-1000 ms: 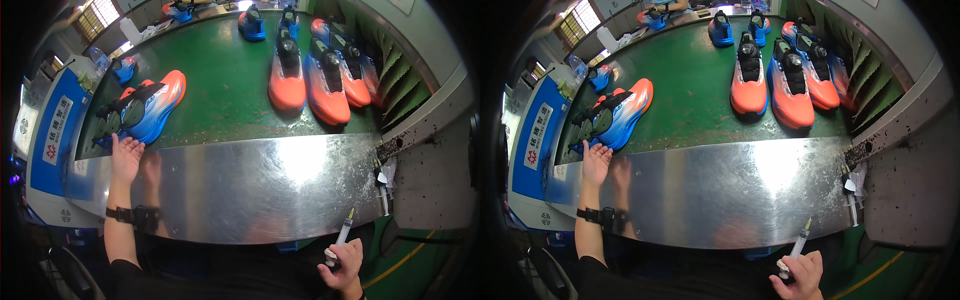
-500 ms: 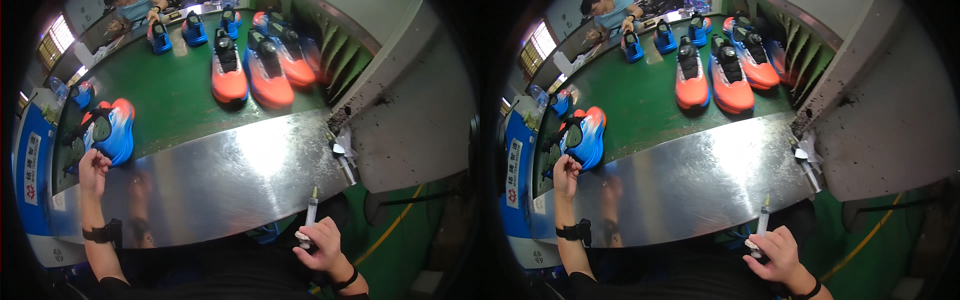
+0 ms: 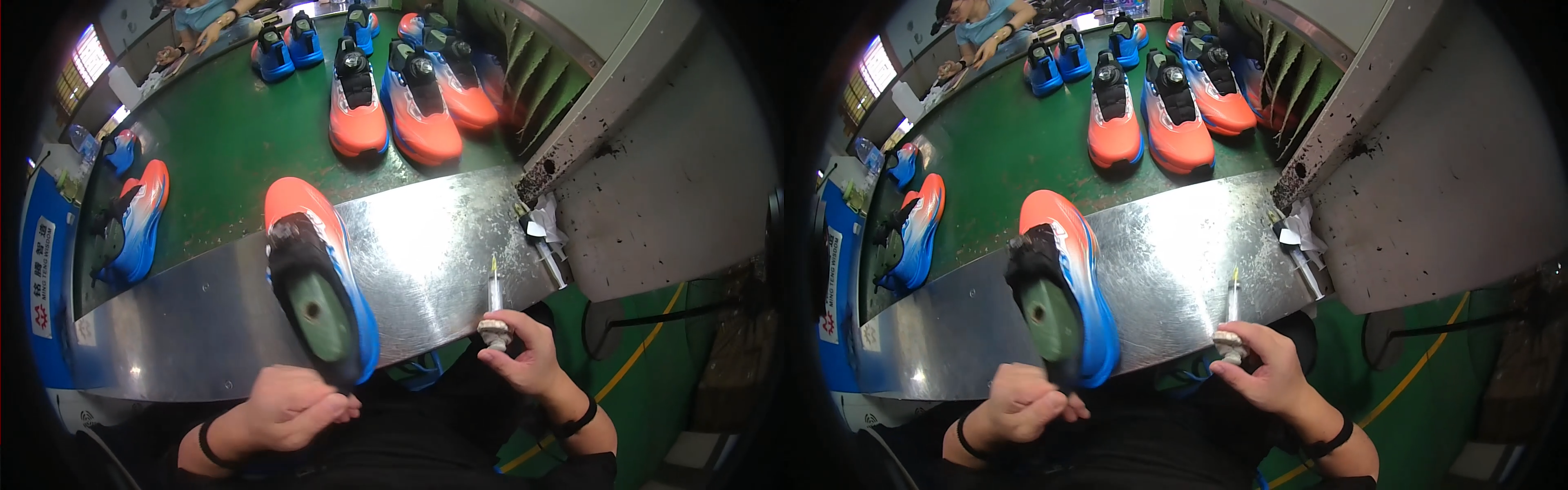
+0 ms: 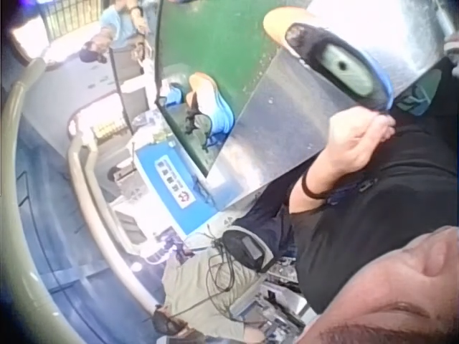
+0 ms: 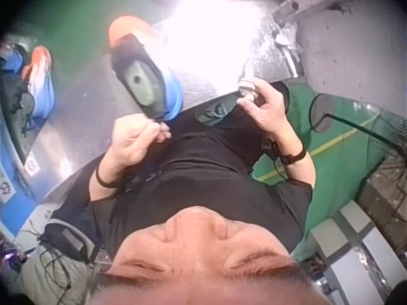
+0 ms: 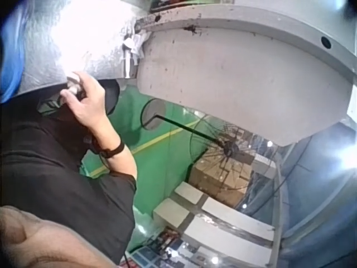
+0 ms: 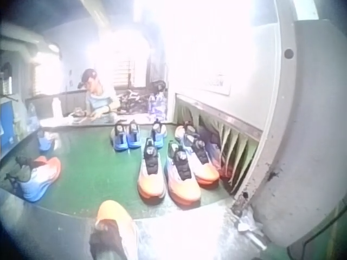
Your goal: Applying glue or solvent to the heel area of shoes using a syringe on a production line.
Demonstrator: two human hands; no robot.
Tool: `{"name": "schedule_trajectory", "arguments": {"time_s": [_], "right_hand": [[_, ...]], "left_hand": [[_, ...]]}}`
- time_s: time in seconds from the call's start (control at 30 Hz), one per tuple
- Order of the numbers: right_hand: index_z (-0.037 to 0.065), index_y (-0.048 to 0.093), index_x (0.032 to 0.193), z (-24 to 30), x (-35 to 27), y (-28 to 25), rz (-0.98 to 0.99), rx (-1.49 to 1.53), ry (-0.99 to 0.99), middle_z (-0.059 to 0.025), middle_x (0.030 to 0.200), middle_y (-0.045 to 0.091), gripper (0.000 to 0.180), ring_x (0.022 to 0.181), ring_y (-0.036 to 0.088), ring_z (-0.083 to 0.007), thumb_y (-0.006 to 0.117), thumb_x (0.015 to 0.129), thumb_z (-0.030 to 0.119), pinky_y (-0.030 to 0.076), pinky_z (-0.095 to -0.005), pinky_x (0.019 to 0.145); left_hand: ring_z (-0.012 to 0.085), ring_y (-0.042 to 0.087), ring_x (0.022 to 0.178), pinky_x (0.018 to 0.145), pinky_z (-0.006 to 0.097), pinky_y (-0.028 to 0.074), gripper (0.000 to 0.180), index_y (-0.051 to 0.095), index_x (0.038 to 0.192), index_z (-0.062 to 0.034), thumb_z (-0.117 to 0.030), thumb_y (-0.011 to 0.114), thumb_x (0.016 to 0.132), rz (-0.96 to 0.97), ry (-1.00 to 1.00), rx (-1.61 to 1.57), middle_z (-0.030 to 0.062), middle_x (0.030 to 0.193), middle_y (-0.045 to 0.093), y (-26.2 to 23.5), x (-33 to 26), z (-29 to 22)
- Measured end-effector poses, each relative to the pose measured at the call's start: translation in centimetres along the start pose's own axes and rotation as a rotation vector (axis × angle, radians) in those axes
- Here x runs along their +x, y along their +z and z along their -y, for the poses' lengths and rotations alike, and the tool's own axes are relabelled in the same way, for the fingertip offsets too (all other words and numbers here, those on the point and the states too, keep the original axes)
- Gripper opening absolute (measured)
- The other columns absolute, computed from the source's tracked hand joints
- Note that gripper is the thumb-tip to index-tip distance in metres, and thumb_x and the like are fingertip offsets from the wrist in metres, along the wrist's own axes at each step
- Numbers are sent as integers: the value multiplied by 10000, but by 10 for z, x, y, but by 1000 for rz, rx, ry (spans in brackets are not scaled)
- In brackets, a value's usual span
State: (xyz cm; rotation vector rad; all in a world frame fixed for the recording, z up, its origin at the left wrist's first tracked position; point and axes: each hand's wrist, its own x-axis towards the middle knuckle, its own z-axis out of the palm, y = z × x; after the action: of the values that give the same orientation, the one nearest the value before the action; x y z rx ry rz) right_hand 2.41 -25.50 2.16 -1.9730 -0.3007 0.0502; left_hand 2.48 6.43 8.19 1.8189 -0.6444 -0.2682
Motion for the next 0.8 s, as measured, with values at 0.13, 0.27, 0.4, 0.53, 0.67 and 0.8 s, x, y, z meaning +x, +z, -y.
{"name": "schedule_trajectory", "arguments": {"time_s": [0.13, 0.27, 0.4, 0.53, 0.67, 0.8], "right_hand": [[7, 510, 1215, -7, 1, -15, -75, 160, 122, -59, 985, 615, 479, 880, 564, -97, 714, 790, 89, 454, -238, 775], [12, 493, 1241, -17, 6, -15, -196, 359, 143, -53, 990, 610, 491, 899, 560, -99, 701, 807, 108, 445, -237, 798], [5, 502, 1232, -31, 4, -14, -140, 312, 207, -57, 974, 615, 482, 888, 585, -120, 692, 802, 110, 460, -256, 800], [-34, 542, 1163, -23, -24, -24, -146, 175, 139, -78, 919, 642, 449, 856, 634, -159, 682, 776, 147, 494, -274, 770], [-20, 502, 1133, -13, -32, -15, -178, 251, 108, -104, 891, 592, 591, 806, 594, -175, 732, 742, 358, 453, -261, 717], [-13, 501, 1105, 9, -14, -3, -94, 313, 34, -104, 907, 573, 610, 802, 587, -185, 746, 725, 397, 458, -273, 691]], "left_hand": [[157, 618, 585, 512, 243, 474, 212, 658, 828, -14, -161, 530, 912, -116, -148, -484, 99, 676, 648, -34, -15, 37], [135, 544, 578, 452, 210, 413, 230, 494, 1059, -11, -212, 496, 947, -666, -258, -251, 64, 757, 515, -96, 9, 98], [65, 523, 623, 489, 169, 395, 389, 463, 1251, -2, -240, 502, 945, -752, -477, -172, 32, 857, 572, -120, 39, 128], [19, 447, 497, 426, 166, 349, 352, 594, 1129, -65, -345, 466, 958, -443, -573, -54, -47, 662, 538, -112, 74, 145], [97, 547, 798, 679, 247, 491, 512, 525, 1033, -29, -513, 564, 869, -335, -474, 330, 54, 896, 565, -107, 86, 151], [162, 549, 985, 862, 330, 476, 555, 432, 1152, 1, -404, 645, 838, -489, -374, -320, 95, 1057, 550, -91, 88, 117]]}}
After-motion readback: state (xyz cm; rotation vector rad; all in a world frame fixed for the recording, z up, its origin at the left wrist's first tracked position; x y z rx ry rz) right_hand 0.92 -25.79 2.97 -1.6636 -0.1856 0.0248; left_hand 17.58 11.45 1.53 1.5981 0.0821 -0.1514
